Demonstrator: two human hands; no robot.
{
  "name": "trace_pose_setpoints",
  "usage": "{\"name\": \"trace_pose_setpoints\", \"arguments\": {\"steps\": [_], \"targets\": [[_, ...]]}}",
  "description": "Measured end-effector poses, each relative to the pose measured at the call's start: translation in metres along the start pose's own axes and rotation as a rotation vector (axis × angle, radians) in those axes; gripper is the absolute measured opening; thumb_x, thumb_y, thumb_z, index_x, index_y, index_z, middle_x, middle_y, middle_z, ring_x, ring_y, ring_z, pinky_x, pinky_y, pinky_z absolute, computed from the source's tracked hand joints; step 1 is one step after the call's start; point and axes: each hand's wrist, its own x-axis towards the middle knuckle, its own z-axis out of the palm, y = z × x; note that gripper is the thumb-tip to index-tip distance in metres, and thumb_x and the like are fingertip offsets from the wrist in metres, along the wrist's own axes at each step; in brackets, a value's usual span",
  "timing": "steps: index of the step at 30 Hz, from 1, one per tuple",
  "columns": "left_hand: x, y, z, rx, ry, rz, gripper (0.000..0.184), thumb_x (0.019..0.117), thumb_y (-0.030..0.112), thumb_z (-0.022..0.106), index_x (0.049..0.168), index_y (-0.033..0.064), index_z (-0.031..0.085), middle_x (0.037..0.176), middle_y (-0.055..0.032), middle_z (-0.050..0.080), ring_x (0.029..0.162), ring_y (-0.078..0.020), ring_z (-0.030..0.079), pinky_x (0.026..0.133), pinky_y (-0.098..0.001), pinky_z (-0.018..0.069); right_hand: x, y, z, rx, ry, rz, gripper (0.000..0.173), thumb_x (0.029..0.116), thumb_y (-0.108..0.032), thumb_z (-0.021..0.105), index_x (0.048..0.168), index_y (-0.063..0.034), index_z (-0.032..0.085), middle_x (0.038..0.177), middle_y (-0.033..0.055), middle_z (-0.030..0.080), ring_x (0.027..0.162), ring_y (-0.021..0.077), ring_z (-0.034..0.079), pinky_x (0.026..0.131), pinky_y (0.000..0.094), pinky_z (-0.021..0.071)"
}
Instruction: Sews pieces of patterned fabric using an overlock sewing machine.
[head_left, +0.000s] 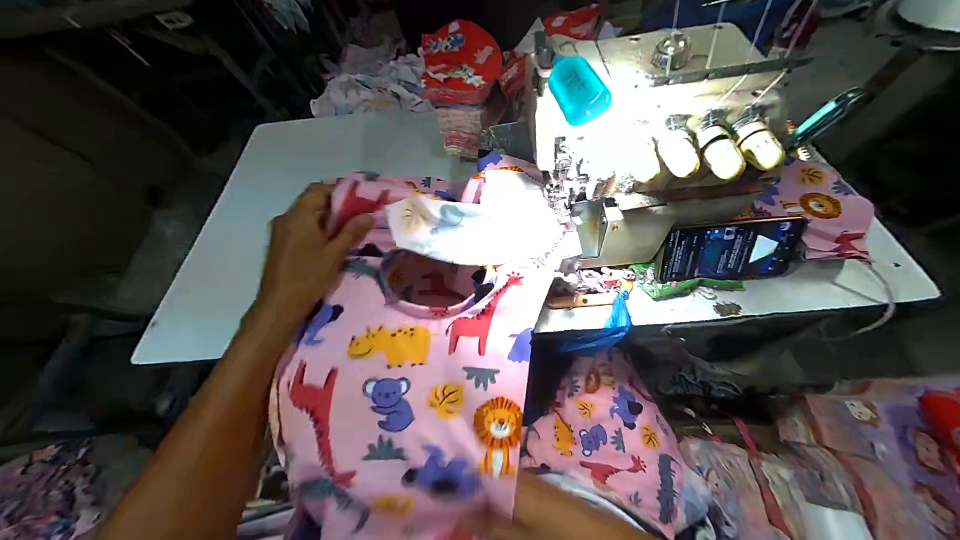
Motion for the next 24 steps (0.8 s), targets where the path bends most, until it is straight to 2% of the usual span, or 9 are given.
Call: {"name": "trace_pose_setpoints", "arguments": {"steps": [1,3,5,9,13,16,20,22,24], "targets": [[0.008,-0.009,0.01,0.037,-0.045,0.01,0.048,0.1011,0.015,0.065,0.14,-0.0073,0.047,0.117,-0.0331,0.063,0.106,-0.0465,0.065,0.093,-0.0632,0.05,-0.005,0.039,0.002,-0.256,0.083,0.094,0.017,0.0966,-0.011,0.066,0.105,0.0021,0.073,0.1,0.0179,0.074,0.095,0.0295,0.073,0.085,0.0488,0.0592],[0.004,-0.018,0.041,-0.001,-0.052,0.04,0.054,0.1004,0.014,0.064,0.147,-0.0043,0.043,0.127,-0.0295,0.06,0.116,-0.0435,0.061,0.098,-0.0596,0.0501,-0.015,0.089,-0.013,-0.558,0.253,0.23,0.03,0.094,-0.006,0.066,0.123,0.0006,0.07,0.121,0.0205,0.07,0.111,0.0376,0.069,0.094,0.0566,0.0562],[-0.026,-0.003,0.074,-0.11,0.086,0.139,0.048,0.101,0.017,0.062,0.141,-0.0048,0.048,0.13,-0.0249,0.06,0.118,-0.0345,0.061,0.096,-0.0501,0.053,-0.021,0.093,-0.046,-0.573,0.422,0.237,0.033,0.0988,-0.01,0.06,0.129,-0.0002,0.067,0.126,0.0176,0.069,0.114,0.0323,0.069,0.097,0.0499,0.0564],[-0.071,0.04,0.128,-0.285,0.322,0.368,0.044,0.0903,0.02,0.076,0.124,-0.0022,0.059,0.127,-0.0192,0.06,0.123,-0.0264,0.056,0.104,-0.0404,0.0483,0.005,0.067,-0.102,-0.469,0.78,0.018,0.023,0.1002,-0.009,0.057,0.114,0.0003,0.074,0.111,0.0124,0.072,0.103,0.0147,0.07,0.091,0.0276,0.0576],[-0.068,0.056,0.143,-0.281,0.418,0.367,0.031,0.0904,0.011,0.072,0.12,0.002,0.066,0.128,-0.0149,0.059,0.124,-0.022,0.055,0.106,-0.033,0.0461,0.052,0.055,-0.117,0.004,0.812,-0.033,0.029,0.0978,-0.008,0.064,0.123,0.0062,0.066,0.114,0.0119,0.071,0.103,0.0104,0.07,0.093,0.0249,0.0583],[-0.064,0.056,0.124,-0.362,0.295,0.297,0.022,0.0959,0.014,0.069,0.115,0.0048,0.071,0.131,-0.0094,0.061,0.126,-0.0162,0.056,0.104,-0.0311,0.0471,0.069,0.049,-0.111,0.286,0.799,-0.009,0.021,0.0932,-0.005,0.07,0.112,0.0026,0.067,0.095,0.0044,0.073,0.087,0.0062,0.07,0.082,0.0225,0.0592],[-0.042,0.052,0.096,-0.479,0.074,0.226,0.018,0.101,0.016,0.063,0.105,0.0019,0.072,0.119,-0.0057,0.066,0.108,-0.0081,0.063,0.093,-0.0251,0.0524,0.061,0.048,-0.102,0.306,0.802,-0.01,0.008,0.0932,-0.009,0.071,0.093,-0.0018,0.074,0.092,0.0009,0.068,0.084,0.0022,0.065,0.076,0.0173,0.0564],[-0.022,0.056,0.086,-0.553,-0.041,0.138,0.022,0.1052,0.015,0.055,0.11,-0.0015,0.068,0.108,-0.0049,0.067,0.099,-0.0053,0.063,0.089,-0.0253,0.0525,0.056,0.048,-0.099,0.309,0.807,-0.034,0.008,0.0949,-0.009,0.068,0.095,-0.0017,0.072,0.094,0.0009,0.069,0.087,0.003,0.066,0.08,0.0187,0.0576],[-0.007,0.058,0.085,-0.552,-0.04,0.149,0.022,0.1081,0.016,0.048,0.112,-0.0006,0.063,0.097,-0.0024,0.064,0.088,-0.0022,0.061,0.082,-0.0228,0.052,0.051,0.048,-0.097,0.36,0.822,-0.045,0.011,0.0993,-0.006,0.062,0.102,0.0008,0.07,0.095,0.0025,0.07,0.088,0.0068,0.069,0.084,0.025,0.0601]]}}
